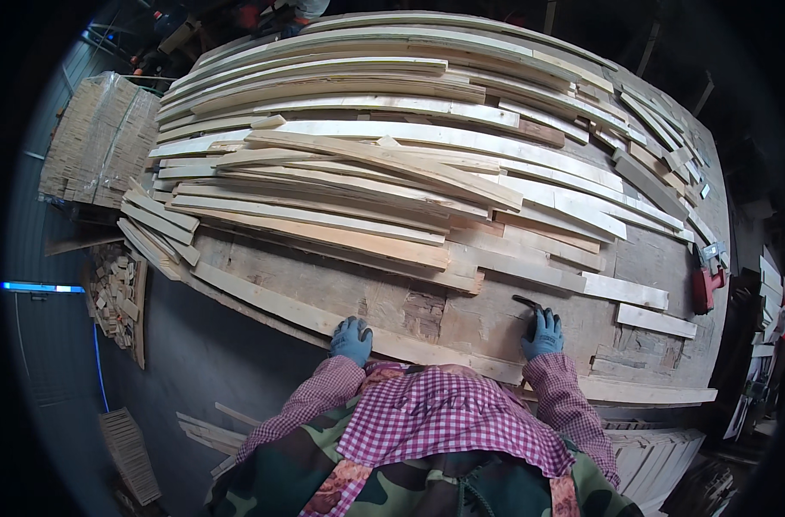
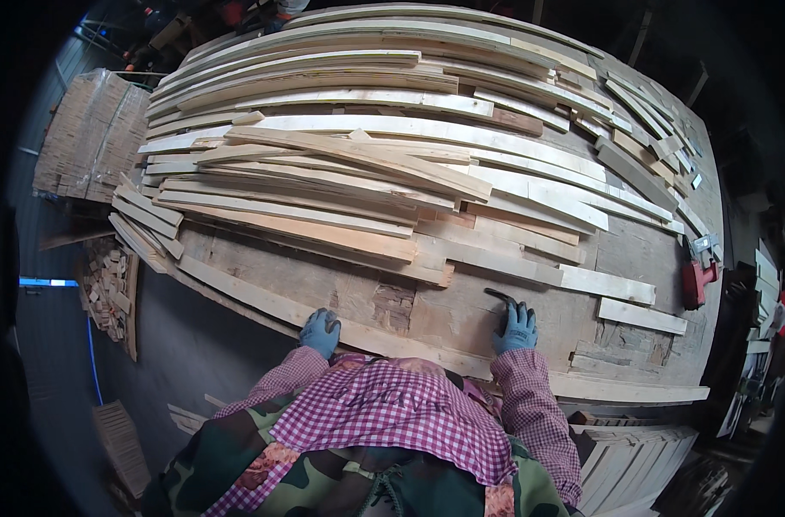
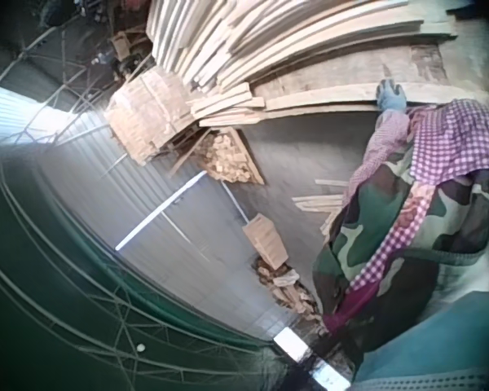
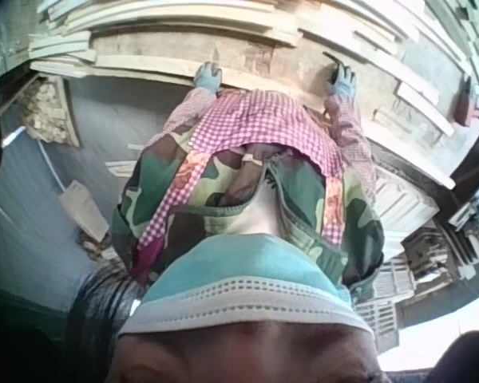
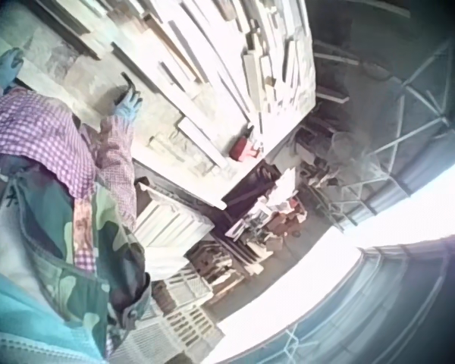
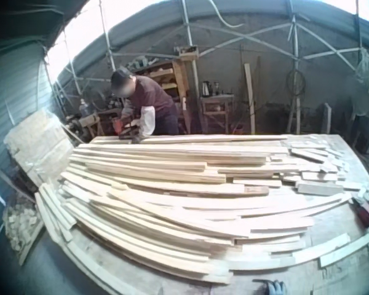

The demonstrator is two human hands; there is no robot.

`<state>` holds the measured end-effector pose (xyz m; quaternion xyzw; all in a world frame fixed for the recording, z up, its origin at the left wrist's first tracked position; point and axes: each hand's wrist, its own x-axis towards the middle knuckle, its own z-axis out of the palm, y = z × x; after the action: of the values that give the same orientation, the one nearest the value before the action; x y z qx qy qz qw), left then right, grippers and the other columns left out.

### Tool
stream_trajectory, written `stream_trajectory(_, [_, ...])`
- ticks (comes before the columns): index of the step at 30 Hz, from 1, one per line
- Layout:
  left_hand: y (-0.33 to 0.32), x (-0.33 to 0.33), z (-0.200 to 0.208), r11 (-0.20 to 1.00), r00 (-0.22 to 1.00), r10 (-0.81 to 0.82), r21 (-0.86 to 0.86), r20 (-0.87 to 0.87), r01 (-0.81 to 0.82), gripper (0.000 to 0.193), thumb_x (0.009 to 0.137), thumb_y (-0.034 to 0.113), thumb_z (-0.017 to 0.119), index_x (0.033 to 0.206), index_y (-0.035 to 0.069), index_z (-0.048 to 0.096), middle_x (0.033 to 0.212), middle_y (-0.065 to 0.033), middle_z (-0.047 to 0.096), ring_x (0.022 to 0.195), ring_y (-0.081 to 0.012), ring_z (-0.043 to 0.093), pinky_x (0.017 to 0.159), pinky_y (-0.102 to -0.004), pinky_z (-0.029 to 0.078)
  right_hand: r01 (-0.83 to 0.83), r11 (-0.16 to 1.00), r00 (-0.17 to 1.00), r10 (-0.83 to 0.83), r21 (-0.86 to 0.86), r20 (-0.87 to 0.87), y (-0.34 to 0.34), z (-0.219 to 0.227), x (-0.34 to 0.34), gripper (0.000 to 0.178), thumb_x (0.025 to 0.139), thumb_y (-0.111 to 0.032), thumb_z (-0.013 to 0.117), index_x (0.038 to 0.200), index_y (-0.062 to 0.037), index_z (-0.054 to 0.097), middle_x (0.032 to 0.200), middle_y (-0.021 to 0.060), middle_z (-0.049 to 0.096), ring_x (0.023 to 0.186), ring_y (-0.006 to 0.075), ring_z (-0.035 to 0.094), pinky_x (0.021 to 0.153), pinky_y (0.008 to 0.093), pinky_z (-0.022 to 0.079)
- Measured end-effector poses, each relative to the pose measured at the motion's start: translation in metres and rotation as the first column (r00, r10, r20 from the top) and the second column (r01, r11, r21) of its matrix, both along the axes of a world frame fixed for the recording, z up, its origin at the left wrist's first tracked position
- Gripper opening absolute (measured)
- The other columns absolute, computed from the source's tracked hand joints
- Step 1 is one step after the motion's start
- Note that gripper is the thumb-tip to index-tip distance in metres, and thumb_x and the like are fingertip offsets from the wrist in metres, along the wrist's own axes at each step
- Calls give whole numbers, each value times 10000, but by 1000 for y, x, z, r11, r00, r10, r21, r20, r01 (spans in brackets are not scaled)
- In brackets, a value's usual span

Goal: The person uses a red nail gun to fasten wooden planks together on a workbench. They repeatedly measure planks with a tape measure, align them, and drive nails to join them. A coworker is visible in the background handling additional planks.

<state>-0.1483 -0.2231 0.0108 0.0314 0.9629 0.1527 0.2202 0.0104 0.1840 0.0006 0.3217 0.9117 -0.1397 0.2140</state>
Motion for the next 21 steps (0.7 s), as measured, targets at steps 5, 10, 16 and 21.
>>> stream_trajectory(5, [8, -2, 2, 996, 1000, 24, -81, 12, -23, 379, 820, 358, 558, 1075, 77, 547, 1096, -152, 558, 1016, -341, 534, 884, -441, 438, 142, 990, 965, -137, 7, -224, 1, 23, -23, 927, 683, -288, 745, 1451, -226, 231, 1428, 154, 326, 1315, 360, 296, 1066, 509, 269])
stream_trajectory(10, [22, -12, 21, 991, 996, -21, -132, 86, 33, 371, 844, 373, 512, 1058, 70, 543, 1081, -148, 547, 1018, -337, 526, 886, -436, 432, -6, 999, 825, 30, 44, -564, 21, 50, -103, 896, 687, -238, 751, 1441, -194, 268, 1389, 159, 378, 1284, 372, 342, 1069, 467, 296])
stream_trajectory(16, [15, -9, 15, 992, 998, 1, -123, 55, 6, 369, 835, 369, 541, 1063, 79, 560, 1113, -150, 540, 1041, -343, 522, 900, -443, 423, -204, 971, 808, 241, 129, -538, 21, 86, -229, 986, 674, -360, 785, 1455, -181, 210, 1430, 177, 321, 1319, 385, 289, 1083, 477, 278])
stream_trajectory(21, [24, -13, 30, 991, 995, 9, -131, 98, 4, 400, 836, 339, 553, 1149, 91, 559, 1212, -155, 523, 1052, -356, 515, 920, -456, 414, -250, 960, 945, 214, -123, -248, 29, 83, -277, 1042, 650, -462, 800, 1450, -145, 212, 1358, 162, 404, 1250, 331, 396, 1054, 409, 348])
